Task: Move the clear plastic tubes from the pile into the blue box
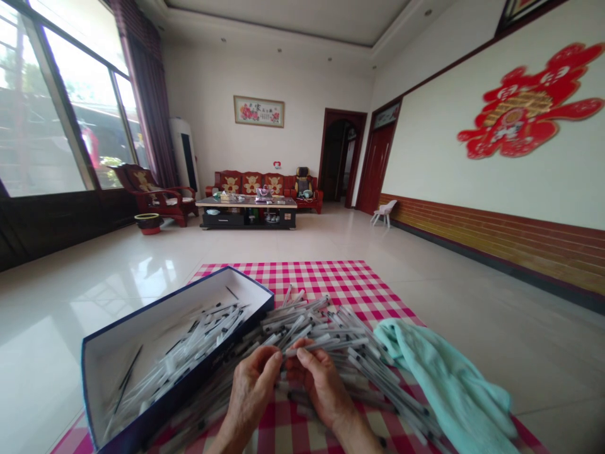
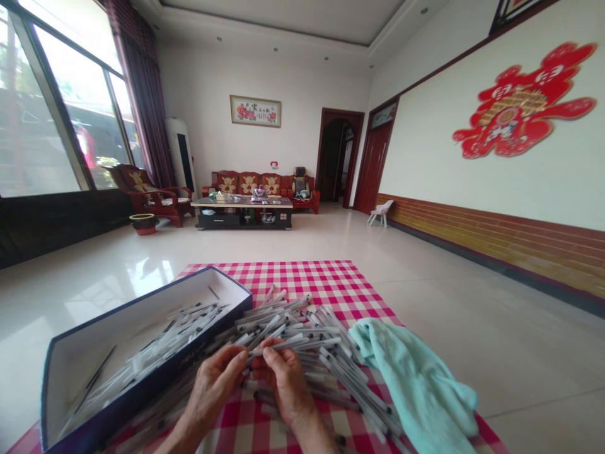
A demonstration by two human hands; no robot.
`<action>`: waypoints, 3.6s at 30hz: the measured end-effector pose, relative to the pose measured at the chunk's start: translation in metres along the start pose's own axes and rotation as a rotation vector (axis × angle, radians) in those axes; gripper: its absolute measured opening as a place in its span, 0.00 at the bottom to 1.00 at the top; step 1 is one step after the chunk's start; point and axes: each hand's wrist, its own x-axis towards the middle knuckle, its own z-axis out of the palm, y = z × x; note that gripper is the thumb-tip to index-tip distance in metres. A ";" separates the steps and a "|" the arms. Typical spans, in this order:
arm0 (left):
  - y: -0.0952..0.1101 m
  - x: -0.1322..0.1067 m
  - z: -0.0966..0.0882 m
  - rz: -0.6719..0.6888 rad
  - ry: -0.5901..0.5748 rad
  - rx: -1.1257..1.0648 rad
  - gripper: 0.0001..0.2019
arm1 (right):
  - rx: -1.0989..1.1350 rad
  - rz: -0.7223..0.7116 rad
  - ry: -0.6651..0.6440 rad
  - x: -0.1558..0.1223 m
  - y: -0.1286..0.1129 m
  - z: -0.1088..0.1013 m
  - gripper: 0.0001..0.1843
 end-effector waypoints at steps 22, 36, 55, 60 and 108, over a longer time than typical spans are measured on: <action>0.001 -0.001 0.001 -0.057 -0.038 0.040 0.21 | -0.010 -0.011 -0.037 -0.001 -0.001 0.002 0.05; 0.003 0.000 0.000 0.022 -0.031 0.057 0.18 | -0.004 -0.023 -0.045 -0.002 -0.002 0.002 0.04; 0.009 -0.003 -0.001 0.068 -0.016 0.105 0.16 | -0.005 -0.029 -0.032 -0.001 -0.003 0.002 0.05; 0.005 -0.001 0.001 -0.008 -0.001 0.086 0.21 | -0.019 -0.025 -0.022 -0.002 -0.002 0.002 0.05; 0.012 0.019 -0.044 0.081 0.341 0.522 0.12 | 0.069 -0.041 0.060 0.002 0.000 -0.002 0.08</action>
